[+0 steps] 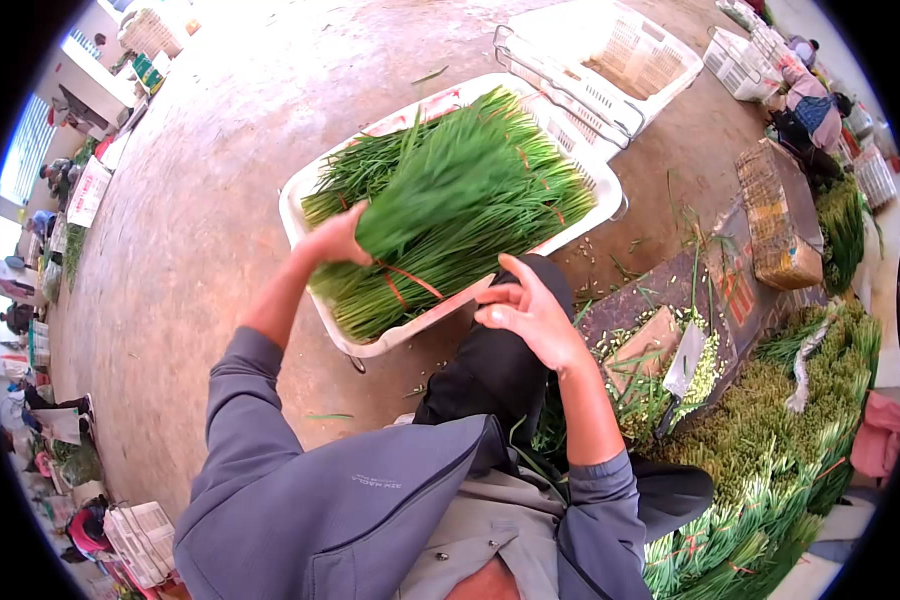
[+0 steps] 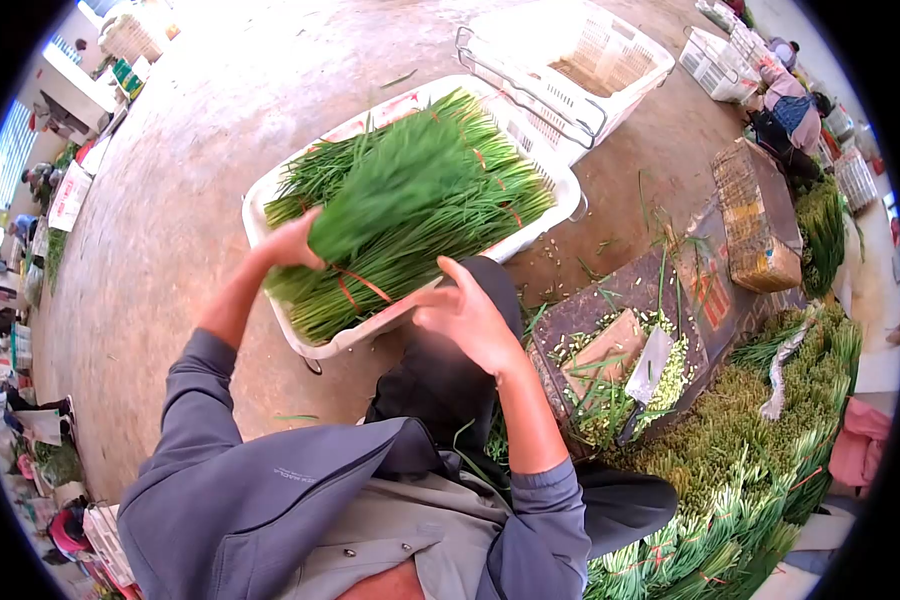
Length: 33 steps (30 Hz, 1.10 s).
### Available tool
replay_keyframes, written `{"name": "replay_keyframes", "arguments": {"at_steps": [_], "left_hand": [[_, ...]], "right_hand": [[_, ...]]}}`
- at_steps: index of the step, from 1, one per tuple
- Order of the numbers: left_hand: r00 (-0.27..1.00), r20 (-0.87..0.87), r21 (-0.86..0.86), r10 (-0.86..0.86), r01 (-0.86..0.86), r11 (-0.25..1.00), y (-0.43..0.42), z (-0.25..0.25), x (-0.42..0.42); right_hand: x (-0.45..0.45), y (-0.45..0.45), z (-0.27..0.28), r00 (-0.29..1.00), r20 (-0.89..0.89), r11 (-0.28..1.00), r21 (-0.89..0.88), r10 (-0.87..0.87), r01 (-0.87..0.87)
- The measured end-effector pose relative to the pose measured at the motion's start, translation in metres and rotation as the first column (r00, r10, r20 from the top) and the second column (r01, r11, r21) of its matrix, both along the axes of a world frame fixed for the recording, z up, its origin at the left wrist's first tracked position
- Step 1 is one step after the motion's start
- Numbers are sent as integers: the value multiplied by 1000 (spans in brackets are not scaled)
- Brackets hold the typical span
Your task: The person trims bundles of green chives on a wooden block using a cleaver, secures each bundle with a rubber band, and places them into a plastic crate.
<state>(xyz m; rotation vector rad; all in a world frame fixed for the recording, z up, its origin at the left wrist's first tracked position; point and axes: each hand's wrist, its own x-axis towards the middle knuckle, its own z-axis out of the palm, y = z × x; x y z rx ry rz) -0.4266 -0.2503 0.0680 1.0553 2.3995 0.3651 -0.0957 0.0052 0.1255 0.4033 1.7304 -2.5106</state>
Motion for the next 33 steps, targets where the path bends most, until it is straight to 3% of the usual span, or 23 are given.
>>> {"name": "replay_keyframes", "arguments": {"at_steps": [1, 3, 5, 7, 10, 14, 16, 17, 19, 20, 21, 22, 23, 25, 26, 27, 30, 33], "left_hand": [[999, -41, -33, 31, -33, 999, -4, -39, 0], [999, -52, -171, 8, -17, 985, 17, -27, 10], [1000, -21, -120, 5, -7, 993, 11, -39, 6], [1000, -24, -70, 2, -4, 998, 9, -37, -2], [994, -45, 26, -96, 97, 995, 10, -33, 10], [995, 74, 3, -66, 66, 998, 12, -35, 17], [987, 91, 91, -130, 122, 988, 12, -55, 3], [971, 188, 131, -149, 125, 983, 12, -57, 0], [913, 341, 169, -226, 177, 970, 34, -18, 15], [869, 398, 185, -295, 240, 953, 38, -37, 3], [777, 362, 349, -515, 399, 848, 60, -33, 7], [681, 536, 393, -498, 321, 862, 70, -18, 25], [483, 795, 287, -367, 234, 929, 76, -23, 28], [557, 801, 90, -218, 249, 964, 60, -73, -6], [668, 705, 76, -238, 263, 962, 31, -85, -27], [681, 716, 82, -155, 138, 987, 8, -91, -33], [815, 560, -69, -149, 225, 972, 24, -101, -41], [882, 415, -43, -225, 265, 963, 87, -109, 27]], "right_hand": [[8, 0, -5, 1000, 22, 998, -53, -16, 17], [24, 8, -8, 999, 40, 999, -54, -1, 3], [48, 14, -3, 998, 53, 1000, -24, -15, 16], [62, 24, -7, 995, -2, 989, -113, -98, 98], [78, 30, -15, 988, 2, 983, -100, -156, 156], [93, 21, -30, 984, 26, 972, -150, -178, 179], [99, 18, -38, 989, 6, 973, -179, -146, 144], [103, 17, -43, 989, -3, 970, -195, -149, 146], [113, 17, -40, 988, -7, 971, -184, -156, 152], [120, 14, -35, 989, -17, 979, -143, -148, 144], [124, 13, -32, 984, -14, 980, -94, -180, 178], [136, 17, -32, 983, -23, 982, -62, -183, 181], [145, 14, -35, 969, -33, 966, -88, -247, 243], [169, 12, -42, 952, -61, 952, -95, -299, 292], [176, 10, -41, 949, -47, 948, -82, -311, 306], [184, 2, -39, 953, -38, 952, -74, -301, 298], [234, -10, -38, 867, -62, 869, -45, -495, 493], [312, -41, -13, 750, -40, 750, -3, -661, 661]]}}
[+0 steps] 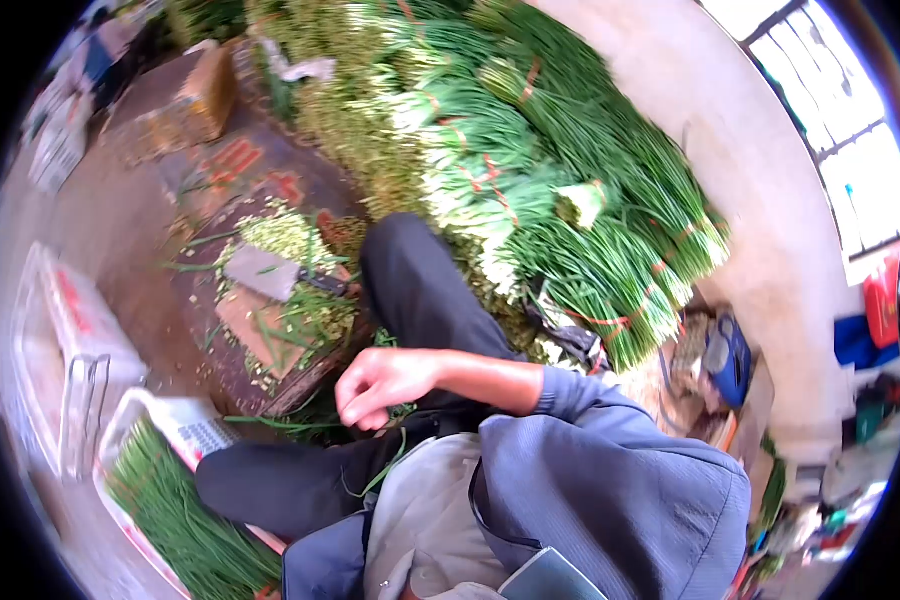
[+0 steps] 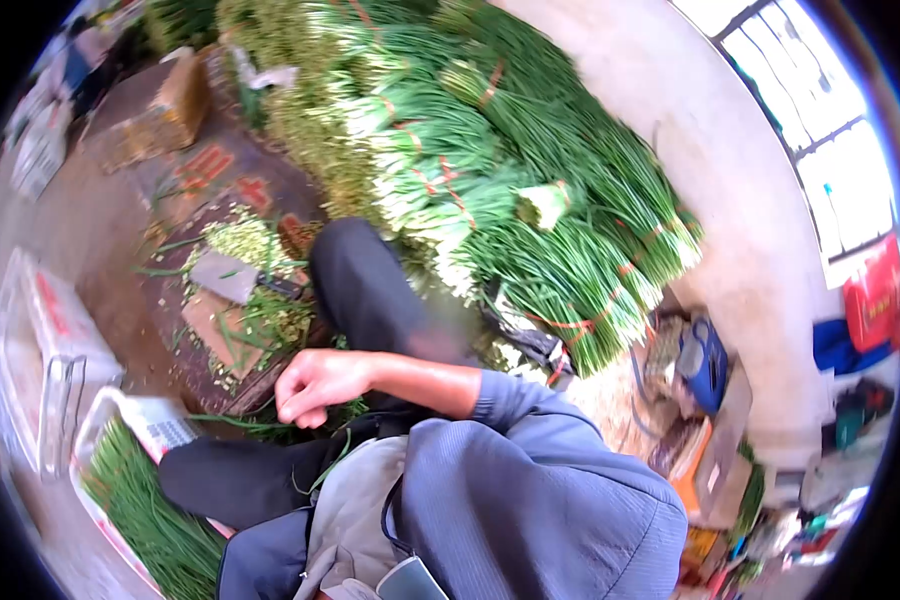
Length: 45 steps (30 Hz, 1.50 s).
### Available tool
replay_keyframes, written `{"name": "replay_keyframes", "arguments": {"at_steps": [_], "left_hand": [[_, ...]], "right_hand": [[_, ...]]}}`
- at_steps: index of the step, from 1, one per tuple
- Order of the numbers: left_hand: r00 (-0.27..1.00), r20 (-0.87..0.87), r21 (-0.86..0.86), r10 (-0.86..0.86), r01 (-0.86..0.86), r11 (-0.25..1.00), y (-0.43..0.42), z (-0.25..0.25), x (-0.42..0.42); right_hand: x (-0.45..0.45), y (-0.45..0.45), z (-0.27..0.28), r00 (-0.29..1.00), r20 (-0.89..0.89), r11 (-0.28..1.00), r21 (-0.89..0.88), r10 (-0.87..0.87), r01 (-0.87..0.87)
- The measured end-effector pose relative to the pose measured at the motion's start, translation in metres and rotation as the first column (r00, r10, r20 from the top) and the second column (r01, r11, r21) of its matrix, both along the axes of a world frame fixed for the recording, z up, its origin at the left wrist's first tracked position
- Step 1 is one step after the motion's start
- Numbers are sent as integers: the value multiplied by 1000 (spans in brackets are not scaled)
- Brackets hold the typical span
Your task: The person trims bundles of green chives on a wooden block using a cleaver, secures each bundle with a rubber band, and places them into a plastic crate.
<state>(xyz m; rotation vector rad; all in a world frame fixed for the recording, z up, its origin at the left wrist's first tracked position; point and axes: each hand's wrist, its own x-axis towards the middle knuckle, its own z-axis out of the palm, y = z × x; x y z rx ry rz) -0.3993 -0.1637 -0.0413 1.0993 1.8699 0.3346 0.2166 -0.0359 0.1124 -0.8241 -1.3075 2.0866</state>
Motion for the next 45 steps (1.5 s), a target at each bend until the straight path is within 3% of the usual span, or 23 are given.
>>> {"name": "replay_keyframes", "arguments": {"at_steps": [4, 6, 8, 10, 11, 14, 18, 19, 21, 22, 24, 25, 26, 27, 28, 31, 33, 36, 38, 40, 42, 44, 45], "left_hand": [[988, -119, 238, -103, 129, 963, 86, 14, 137], [977, -152, 336, -150, 194, 922, 116, 25, 192], [967, -179, 419, -181, 242, 875, 138, 37, 237], [956, -216, 486, -200, 283, 827, 150, 46, 273], [951, -236, 509, -201, 297, 808, 153, 50, 288], [937, -303, 568, -175, 325, 756, 155, 58, 317], [907, -416, 621, -63, 334, 709, 140, 66, 316], [897, -442, 634, -14, 324, 703, 131, 69, 306], [870, -481, 652, 107, 274, 707, 104, 78, 268], [849, -500, 650, 174, 234, 723, 82, 86, 240], [807, -519, 595, 281, 105, 797, 32, 92, 176], [752, -563, 526, 345, 4, 850, -4, 82, 130], [468, -804, 291, 366, -227, 930, -12, 66, 91], [424, -813, 331, 400, -230, 915, -21, 63, 90], [411, -828, 296, 380, -255, 921, -24, 65, 86], [453, -692, 438, 562, -356, 826, -22, 96, 116], [465, -647, 478, 604, -370, 797, -8, 112, 132], [479, -587, 636, 652, -225, 738, 14, 116, 146], [507, -549, 748, 665, -57, 661, 38, 118, 162], [673, -318, 824, 668, -152, 545, 73, 143, 219], [792, -218, 858, 570, -123, 498, 109, 152, 260], [929, -82, 833, 360, -134, 537, 139, 169, 316], [973, -59, 805, 223, -86, 587, 153, 174, 341]], "right_hand": [[133, -69, 13, 807, 125, 812, -25, -577, 584], [195, -100, 0, 606, 319, 653, 56, -728, 755], [241, -131, -10, 280, 614, 485, 195, -738, 853], [300, -167, -41, 71, 726, 523, 420, -684, 741], [323, -183, -40, -139, 742, 536, 587, -656, 607], [433, -238, -67, -579, 558, 469, 825, -594, 315], [594, -296, -37, -852, 477, 690, 693, -218, 211], [621, -312, -28, -884, 386, 716, 692, -263, 89], [667, -339, -29, -919, 184, 711, 691, -349, -132], [715, -354, -43, -893, 433, 811, 563, -127, 158], [746, -374, -59, -875, 428, 853, 521, -225, 35], [756, -375, -64, -866, 478, 847, 513, -146, 141], [768, -372, -63, -848, 529, 887, 374, 34, 269], [776, -378, -71, -852, 505, 853, 376, 138, 361], [757, -357, -50, -781, 579, 827, 302, 235, 474], [751, -347, -61, -827, 527, 850, 329, 195, 411], [783, -365, -90, -874, 485, 890, 402, -8, 214], [755, -344, -60, -850, 527, 903, 350, 31, 249], [733, -334, -45, -753, 646, 892, 258, 126, 370], [663, -296, 1, -457, 876, 898, 68, 155, 436], [581, -263, 30, 43, 973, 594, 104, -228, 798], [533, -254, 1, -111, 883, 374, 304, -457, 876], [497, -237, 8, 85, 764, 362, 202, -639, 910]]}}
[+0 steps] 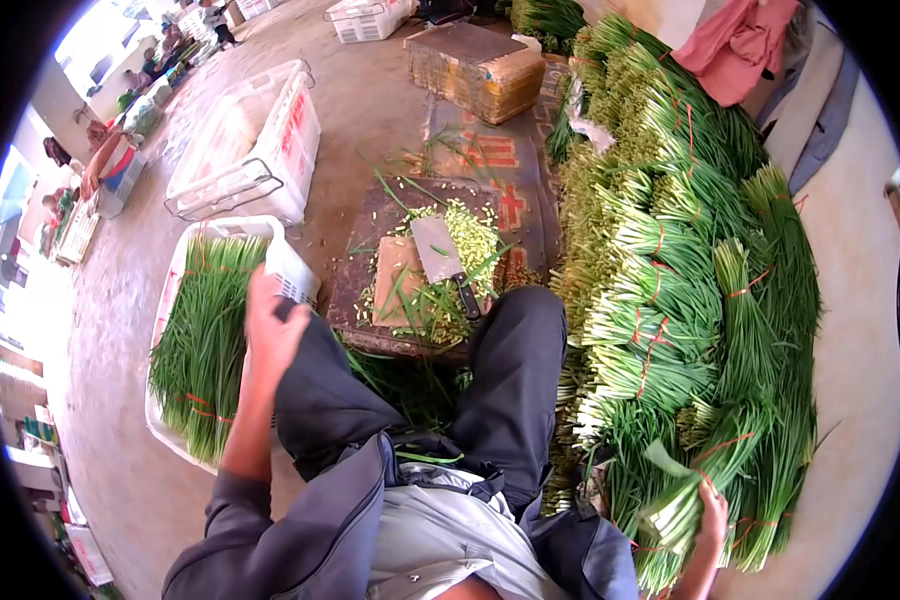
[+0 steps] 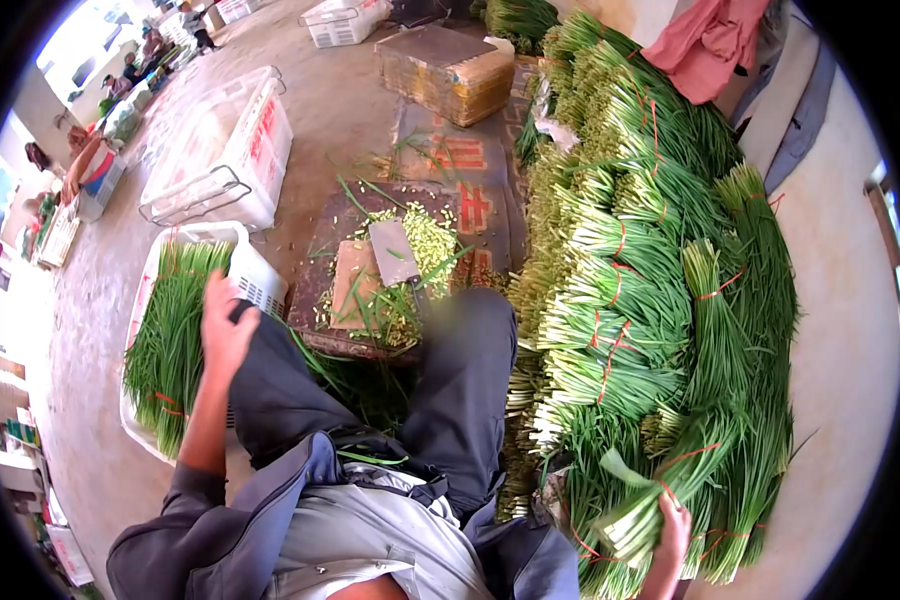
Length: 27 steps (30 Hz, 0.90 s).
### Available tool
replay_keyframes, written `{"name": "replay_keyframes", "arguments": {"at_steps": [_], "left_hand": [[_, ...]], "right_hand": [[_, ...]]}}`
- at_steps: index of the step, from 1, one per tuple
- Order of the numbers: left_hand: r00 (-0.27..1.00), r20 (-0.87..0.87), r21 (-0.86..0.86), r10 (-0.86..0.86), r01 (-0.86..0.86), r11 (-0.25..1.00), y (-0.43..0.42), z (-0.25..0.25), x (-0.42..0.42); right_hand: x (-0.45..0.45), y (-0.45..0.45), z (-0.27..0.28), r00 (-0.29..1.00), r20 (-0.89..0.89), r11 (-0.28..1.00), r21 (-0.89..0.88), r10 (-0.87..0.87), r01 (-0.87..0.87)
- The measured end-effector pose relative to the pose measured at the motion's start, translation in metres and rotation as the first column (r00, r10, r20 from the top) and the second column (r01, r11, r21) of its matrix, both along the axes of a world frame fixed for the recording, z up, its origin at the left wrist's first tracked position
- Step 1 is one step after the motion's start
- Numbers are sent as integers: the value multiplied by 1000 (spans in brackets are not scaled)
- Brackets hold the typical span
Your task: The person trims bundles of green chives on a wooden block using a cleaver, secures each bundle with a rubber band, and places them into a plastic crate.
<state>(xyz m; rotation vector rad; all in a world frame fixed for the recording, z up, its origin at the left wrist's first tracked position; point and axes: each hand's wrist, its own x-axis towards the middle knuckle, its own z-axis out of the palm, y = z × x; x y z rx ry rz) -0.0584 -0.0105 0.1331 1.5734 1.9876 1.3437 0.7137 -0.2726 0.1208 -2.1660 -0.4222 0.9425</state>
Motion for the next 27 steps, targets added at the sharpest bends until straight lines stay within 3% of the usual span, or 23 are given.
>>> {"name": "replay_keyframes", "arguments": {"at_steps": [1, 3, 5, 7, 8, 9, 10, 11, 14, 17, 18, 19, 20, 21, 22, 23, 24, 25, 27], "left_hand": [[989, 38, -41, -142, 144, 989, 10, 6, 24], [889, 0, -16, -459, 459, 889, 28, 27, 75], [757, -244, -39, -606, 617, 786, 38, 57, 119], [608, -358, 7, -708, 760, 649, 44, 74, 147], [609, -355, 10, -709, 761, 649, 45, 86, 154], [540, -475, 76, -695, 812, 579, 46, 99, 159], [467, -587, 130, -661, 861, 492, 46, 109, 162], [455, -584, 132, -672, 870, 475, 48, 115, 161], [451, -742, 189, -495, 850, 491, 60, 137, 134], [521, -769, 337, -370, 823, 457, 69, 149, 96], [497, -779, 266, -383, 814, 517, 61, 162, 91], [477, -784, 189, -398, 793, 579, 56, 170, 87], [512, -734, 213, -446, 798, 564, 66, 154, 80], [625, -630, 133, -460, 671, 730, 64, 136, 76], [705, -497, -11, -506, 578, 816, 74, 124, 72], [782, -357, -172, -511, 482, 859, 87, 110, 67], [795, -359, -182, -489, 454, 872, 103, 79, 53], [808, -359, -194, -467, 425, 884, 119, 43, 36], [805, -391, -260, -446, 368, 893, 139, -16, 15]], "right_hand": [[-39, 26, 9, 977, -200, 976, 217, 68, -24], [-101, 73, 9, 925, -380, 908, 388, 3, 157], [-156, 115, 16, 835, -528, 796, 568, 155, 211], [-222, 163, 44, 715, -666, 760, 573, 214, 307], [-246, 189, 53, 616, -730, 785, 553, 296, 279], [-271, 211, 60, 505, -784, 806, 534, 361, 254], [-299, 230, 64, 490, -687, 735, 666, 537, 129], [-334, 249, 83, 507, -568, 657, 754, 648, 4], [-397, 285, 126, 237, -616, 660, 708, 751, -253], [-429, 318, 125, 44, -499, 447, 731, 866, -515], [-420, 334, 142, 67, -250, 201, 563, 966, -801], [-418, 359, 103, 53, -379, 254, 503, 924, -826], [-424, 368, 103, 218, -512, 504, 526, 831, -685], [-421, 406, 36, 287, -106, 297, 554, 952, -778], [-418, 442, -30, 345, 326, 180, 444, 880, -878], [-425, 442, -51, 284, 446, 347, -64, 849, -936], [-425, 433, -78, 209, 481, 307, -134, 851, -942], [-428, 420, -85, -32, 581, 141, -249, 814, -958], [-450, 419, -114, 150, 423, 292, -293, 894, -910]]}}
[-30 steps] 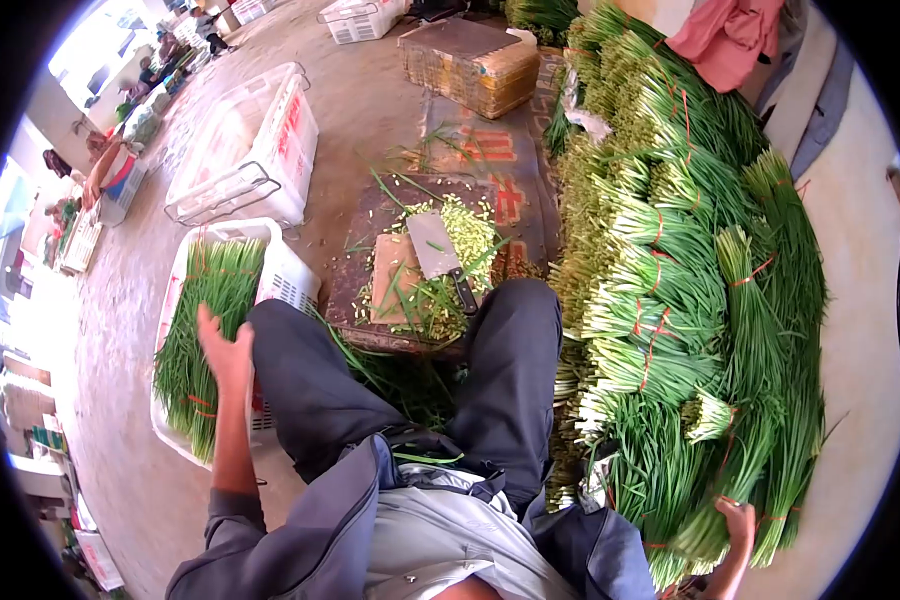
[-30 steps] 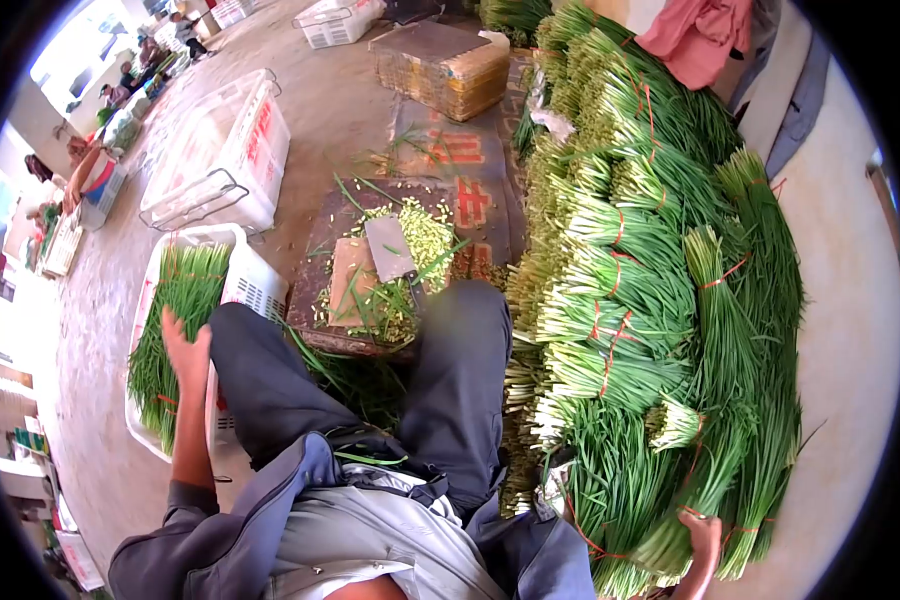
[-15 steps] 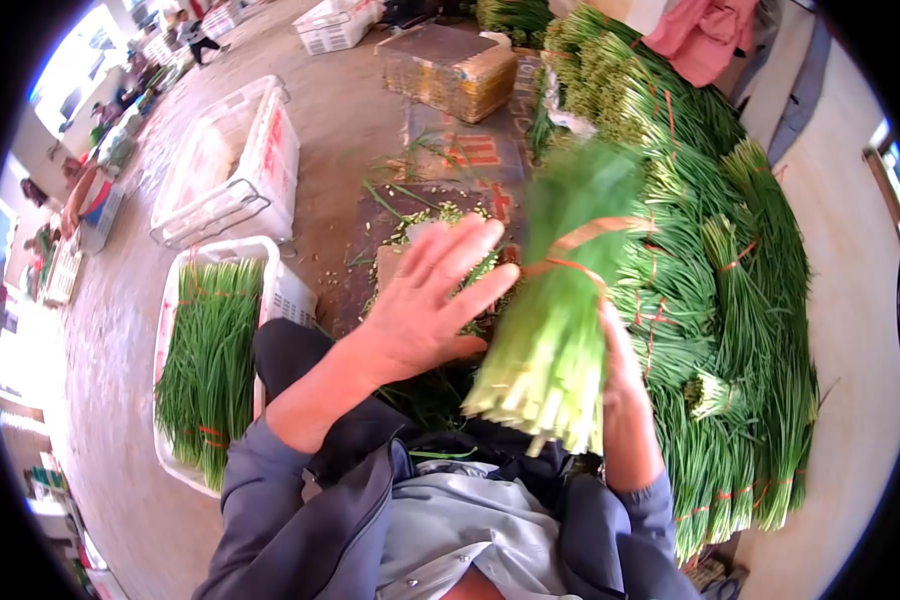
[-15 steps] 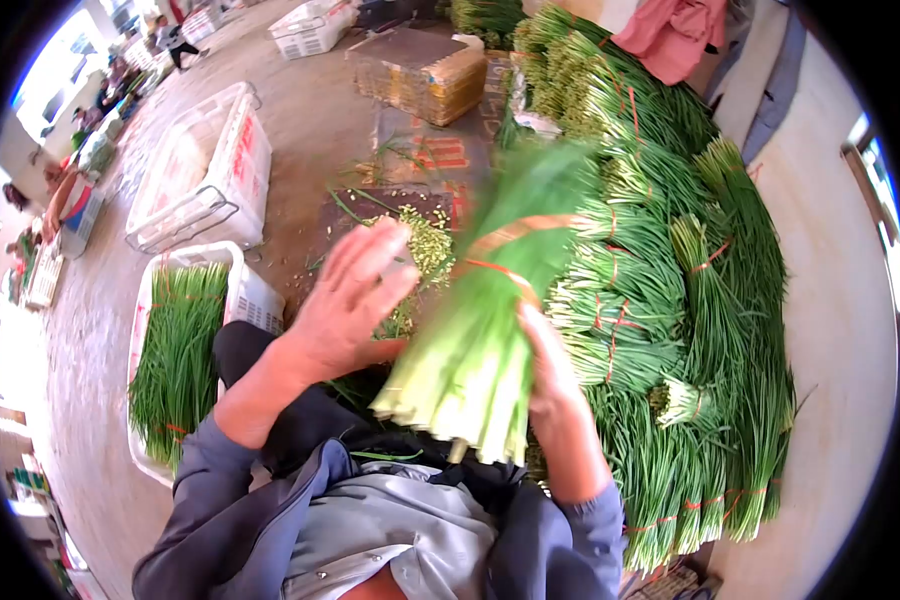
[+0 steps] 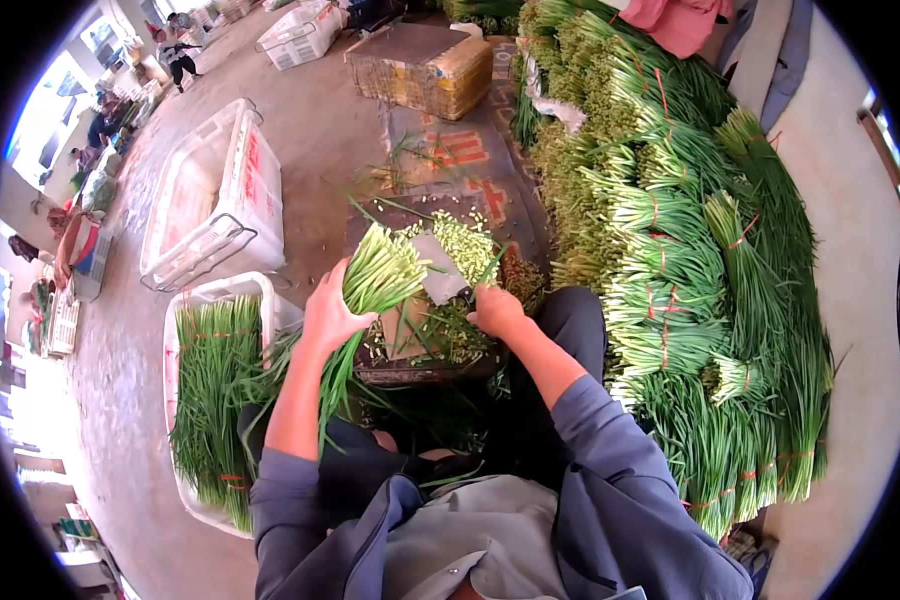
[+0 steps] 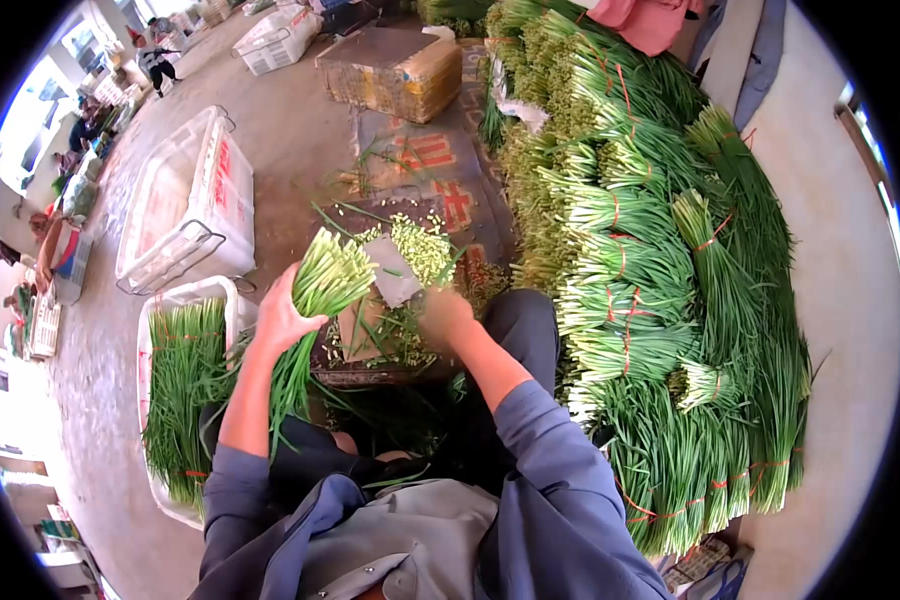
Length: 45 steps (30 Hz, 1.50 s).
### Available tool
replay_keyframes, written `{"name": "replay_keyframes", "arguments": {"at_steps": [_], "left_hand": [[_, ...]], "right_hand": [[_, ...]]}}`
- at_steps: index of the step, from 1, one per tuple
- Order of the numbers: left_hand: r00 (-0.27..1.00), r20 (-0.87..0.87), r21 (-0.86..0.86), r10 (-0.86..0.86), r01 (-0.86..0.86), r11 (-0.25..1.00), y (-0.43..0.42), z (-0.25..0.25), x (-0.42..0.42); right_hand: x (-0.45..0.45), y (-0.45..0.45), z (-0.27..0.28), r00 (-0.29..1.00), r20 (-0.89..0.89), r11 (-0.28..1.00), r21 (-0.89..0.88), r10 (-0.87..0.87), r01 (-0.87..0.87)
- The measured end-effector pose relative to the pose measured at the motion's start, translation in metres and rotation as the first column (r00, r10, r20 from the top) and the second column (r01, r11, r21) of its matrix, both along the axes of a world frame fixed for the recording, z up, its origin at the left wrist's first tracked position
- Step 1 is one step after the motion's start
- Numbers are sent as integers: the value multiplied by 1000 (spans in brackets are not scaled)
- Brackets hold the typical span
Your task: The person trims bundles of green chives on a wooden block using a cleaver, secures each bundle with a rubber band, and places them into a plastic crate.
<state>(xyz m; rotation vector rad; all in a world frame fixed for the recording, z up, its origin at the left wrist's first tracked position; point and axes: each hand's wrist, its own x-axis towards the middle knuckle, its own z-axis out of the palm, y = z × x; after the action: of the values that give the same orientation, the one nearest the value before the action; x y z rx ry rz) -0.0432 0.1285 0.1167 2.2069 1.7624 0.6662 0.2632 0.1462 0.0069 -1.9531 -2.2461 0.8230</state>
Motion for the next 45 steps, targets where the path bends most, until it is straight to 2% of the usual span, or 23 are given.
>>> {"name": "replay_keyframes", "arguments": {"at_steps": [2, 6, 8, 9, 10, 11, 12, 13, 14, 16, 18, 19, 20, 21, 23, 24, 26, 29, 45], "left_hand": [[1000, -2, -119, 7, -8, 993, 3, -28, 2], [996, -77, -244, -49, 29, 969, 4, -87, 4], [998, -56, -301, -40, 21, 953, 10, -87, 3], [999, -42, -353, -24, 7, 936, 10, -86, 1], [999, -39, -362, -18, 2, 932, 6, -86, 0], [992, -120, -303, -26, -11, 953, 5, -84, 3], [978, -203, -241, -38, -12, 971, 6, -80, 8], [974, -225, -280, -29, -36, 959, 7, -75, 18], [973, -227, -291, -34, -35, 956, 9, -71, 29], [975, -218, -190, -40, -3, 982, 17, -66, 53], [964, -255, -155, -70, 30, 987, 31, -72, 66], [963, -264, -257, -46, -24, 966, 39, -75, 72], [960, -278, -355, -24, -80, 931, 44, -78, 76], [956, -292, -264, -14, -66, 962, 43, -82, 79], [938, -346, -334, -34, -90, 938, 48, -92, 82], [919, -391, -390, -45, -122, 913, 49, -92, 85], [902, -429, -391, -51, -135, 911, 48, -90, 91], [880, -472, -373, -62, -135, 918, 48, -91, 94], [891, -447, -311, -72, -80, 947, 49, -101, 90]], "right_hand": [[-15, 0, -31, 999, 49, 1000, -23, 12, -11], [-9, 11, -24, 998, -70, 998, -57, 5, -9], [1, 20, -15, 923, -381, 977, -213, -58, -27], [5, 16, 9, 869, -433, 955, -266, -240, 132], [13, 7, 11, 922, -363, 990, -13, -134, 138], [16, -8, 36, 940, -298, 982, 34, -168, 186], [16, -24, 65, 923, -312, 972, -1, -225, 237], [23, -39, 63, 934, -306, 972, 78, -187, 220], [26, -52, 68, 900, -392, 966, 90, -189, 242], [23, -65, 74, 760, -611, 960, 3, -221, 281], [13, -61, 66, 815, -553, 969, 51, -173, 240], [8, -60, 72, 835, -514, 971, 18, -196, 240], [5, -61, 64, 868, -468, 972, 71, -167, 225], [3, -64, 63, 873, -463, 967, 110, -154, 228], [-1, -72, 61, 876, -461, 964, 133, -145, 230], [-4, -76, 61, 904, -406, 971, 125, -138, 204], [-9, -84, 56, 924, -357, 976, 109, -137, 187], [-16, -92, 43, 970, -235, 975, 190, -69, 115], [-22, -97, 37, 954, -293, 992, 87, -59, 88]]}}
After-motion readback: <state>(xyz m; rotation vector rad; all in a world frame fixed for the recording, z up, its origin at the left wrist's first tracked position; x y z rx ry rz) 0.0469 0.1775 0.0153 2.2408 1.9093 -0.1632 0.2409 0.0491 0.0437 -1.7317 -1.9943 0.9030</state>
